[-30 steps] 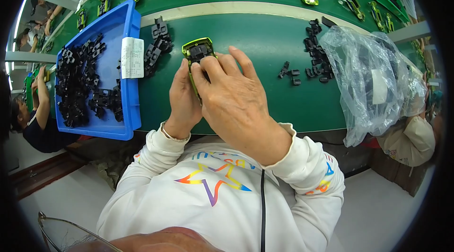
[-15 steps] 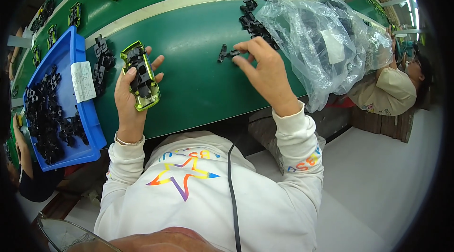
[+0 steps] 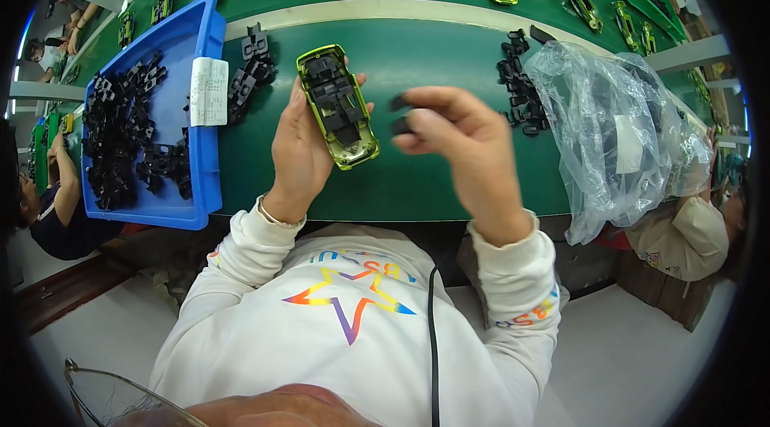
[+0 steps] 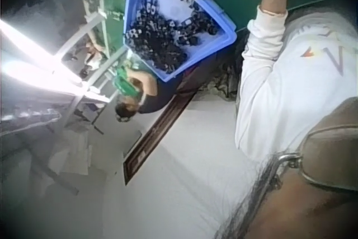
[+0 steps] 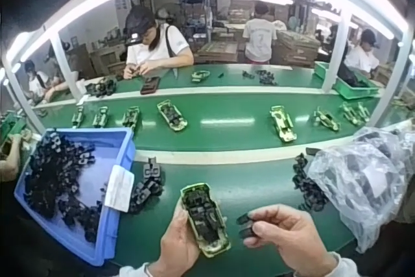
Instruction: The person assembles toy cars by fitting plastic interior components into toy car bodies by hand and placing the assembled car bodies onto the assembly line.
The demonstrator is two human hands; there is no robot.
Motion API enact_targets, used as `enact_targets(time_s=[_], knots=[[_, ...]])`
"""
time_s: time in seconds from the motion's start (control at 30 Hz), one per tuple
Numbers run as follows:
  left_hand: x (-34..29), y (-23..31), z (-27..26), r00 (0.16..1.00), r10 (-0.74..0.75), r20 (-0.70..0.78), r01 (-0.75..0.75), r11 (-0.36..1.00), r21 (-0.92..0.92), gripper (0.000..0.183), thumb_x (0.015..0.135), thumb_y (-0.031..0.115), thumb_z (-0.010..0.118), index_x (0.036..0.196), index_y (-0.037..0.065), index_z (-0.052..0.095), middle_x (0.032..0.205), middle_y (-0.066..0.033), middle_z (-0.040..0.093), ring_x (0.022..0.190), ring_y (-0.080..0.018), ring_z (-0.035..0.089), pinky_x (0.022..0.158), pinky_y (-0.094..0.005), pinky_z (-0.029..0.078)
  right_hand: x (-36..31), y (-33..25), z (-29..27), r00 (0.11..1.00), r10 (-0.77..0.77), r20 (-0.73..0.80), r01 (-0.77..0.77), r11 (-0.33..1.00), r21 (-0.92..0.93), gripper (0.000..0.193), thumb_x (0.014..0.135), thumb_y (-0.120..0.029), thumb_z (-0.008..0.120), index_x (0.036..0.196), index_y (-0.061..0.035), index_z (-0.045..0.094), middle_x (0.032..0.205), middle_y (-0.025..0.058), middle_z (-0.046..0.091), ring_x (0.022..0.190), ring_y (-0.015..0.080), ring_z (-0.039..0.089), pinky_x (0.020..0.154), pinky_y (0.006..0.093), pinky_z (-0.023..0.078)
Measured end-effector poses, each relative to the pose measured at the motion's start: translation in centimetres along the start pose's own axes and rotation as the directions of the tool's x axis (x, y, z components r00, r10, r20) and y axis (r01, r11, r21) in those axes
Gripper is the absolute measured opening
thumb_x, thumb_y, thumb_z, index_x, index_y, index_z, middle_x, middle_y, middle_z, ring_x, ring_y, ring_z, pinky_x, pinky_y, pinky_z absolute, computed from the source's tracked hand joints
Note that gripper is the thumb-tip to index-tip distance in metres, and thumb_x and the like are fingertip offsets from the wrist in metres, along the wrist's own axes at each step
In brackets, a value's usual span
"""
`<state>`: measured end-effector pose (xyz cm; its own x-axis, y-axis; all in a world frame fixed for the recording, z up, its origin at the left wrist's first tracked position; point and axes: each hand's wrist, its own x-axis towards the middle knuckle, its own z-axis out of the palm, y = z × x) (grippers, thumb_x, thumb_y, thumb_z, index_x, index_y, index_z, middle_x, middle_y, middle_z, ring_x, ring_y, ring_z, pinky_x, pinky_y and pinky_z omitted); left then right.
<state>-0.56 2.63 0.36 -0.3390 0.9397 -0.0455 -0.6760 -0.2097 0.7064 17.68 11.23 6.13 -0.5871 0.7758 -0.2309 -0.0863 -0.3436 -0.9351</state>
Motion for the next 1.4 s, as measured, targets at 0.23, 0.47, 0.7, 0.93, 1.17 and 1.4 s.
enact_targets(time_s=[0.23, 0.47, 0.7, 0.93, 1.17, 1.4], knots=[[-0.8, 0.7, -0.5, 0.989, 0.149, 0.006, -0.148, 0.982, 0.119, 0.068, 0.098, 0.034, 0.047, 0.153, 0.006, 0.017, 0.144, -0.0170, 0.043, 0.131, -0.0290, 0.048, 0.110, -0.0420, 0.039, 1.8, 1.7, 5.5, 0.996, 0.035, 0.080, -0.041, 0.996, 0.074, 0.033, 0.095, -0.009, 0.065, 0.123, 0.0074, 0.062, 0.104, 0.0118, 0.070, 0.090, 0.0162, 0.071, 0.081, 0.0269, 0.058], [-1.2, 1.1, -1.7, 0.992, 0.122, 0.041, -0.126, 0.984, 0.127, 0.071, 0.089, 0.025, 0.058, 0.149, 0.003, 0.025, 0.148, -0.0158, 0.040, 0.134, -0.0307, 0.046, 0.111, -0.0429, 0.040, 1.9, 2.9, 7.5, 0.980, -0.197, 0.016, 0.194, 0.942, -0.273, 0.020, 0.091, -0.001, 0.066, 0.110, 0.0007, 0.072, 0.094, 0.0084, 0.072, 0.077, 0.0130, 0.069, 0.065, 0.0254, 0.056], [-1.3, 1.2, -1.1, 0.987, 0.154, -0.038, -0.147, 0.979, 0.140, 0.069, 0.085, 0.015, 0.053, 0.148, 0.002, 0.028, 0.144, -0.0159, 0.044, 0.132, -0.0310, 0.049, 0.110, -0.0419, 0.042, 2.6, 3.0, 6.7, 0.838, -0.499, 0.219, 0.481, 0.487, -0.729, 0.025, 0.082, -0.001, 0.073, 0.105, -0.0082, 0.075, 0.087, 0.0036, 0.065, 0.072, 0.0146, 0.063, 0.060, 0.0293, 0.049], [-1.3, 1.5, -0.9, 0.993, 0.101, -0.069, -0.092, 0.989, 0.117, 0.068, 0.082, 0.013, 0.051, 0.146, 0.000, 0.031, 0.142, -0.0156, 0.047, 0.125, -0.0285, 0.054, 0.106, -0.0410, 0.046, 3.2, 2.6, 5.9, 0.928, -0.354, 0.118, 0.341, 0.677, -0.652, 0.036, 0.085, -0.012, 0.074, 0.120, -0.0087, 0.069, 0.092, 0.0042, 0.064, 0.083, 0.0149, 0.059, 0.072, 0.0282, 0.049], [-0.6, 0.7, -1.2, 0.991, 0.112, -0.077, -0.098, 0.981, 0.167, 0.069, 0.080, 0.011, 0.054, 0.145, 0.002, 0.032, 0.140, -0.0160, 0.049, 0.118, -0.0278, 0.059, 0.103, -0.0410, 0.049, 3.9, 3.3, 5.4, 0.989, 0.057, 0.133, -0.024, 0.972, -0.235, 0.037, 0.093, -0.017, 0.069, 0.124, 0.0020, 0.063, 0.108, 0.0046, 0.067, 0.085, 0.0082, 0.057, 0.075, 0.0249, 0.049], [0.1, 0.4, -1.9, 0.999, 0.038, -0.028, -0.033, 0.986, 0.162, 0.075, 0.088, 0.004, 0.047, 0.155, 0.001, 0.014, 0.135, -0.0161, 0.050, 0.121, -0.0206, 0.054, 0.106, -0.0337, 0.043, 5.2, 2.2, 5.4, 0.979, 0.181, 0.095, -0.150, 0.951, -0.269, 0.037, 0.094, -0.016, 0.066, 0.124, 0.0052, 0.061, 0.104, 0.0040, 0.067, 0.085, 0.0078, 0.058, 0.073, 0.0258, 0.049]])
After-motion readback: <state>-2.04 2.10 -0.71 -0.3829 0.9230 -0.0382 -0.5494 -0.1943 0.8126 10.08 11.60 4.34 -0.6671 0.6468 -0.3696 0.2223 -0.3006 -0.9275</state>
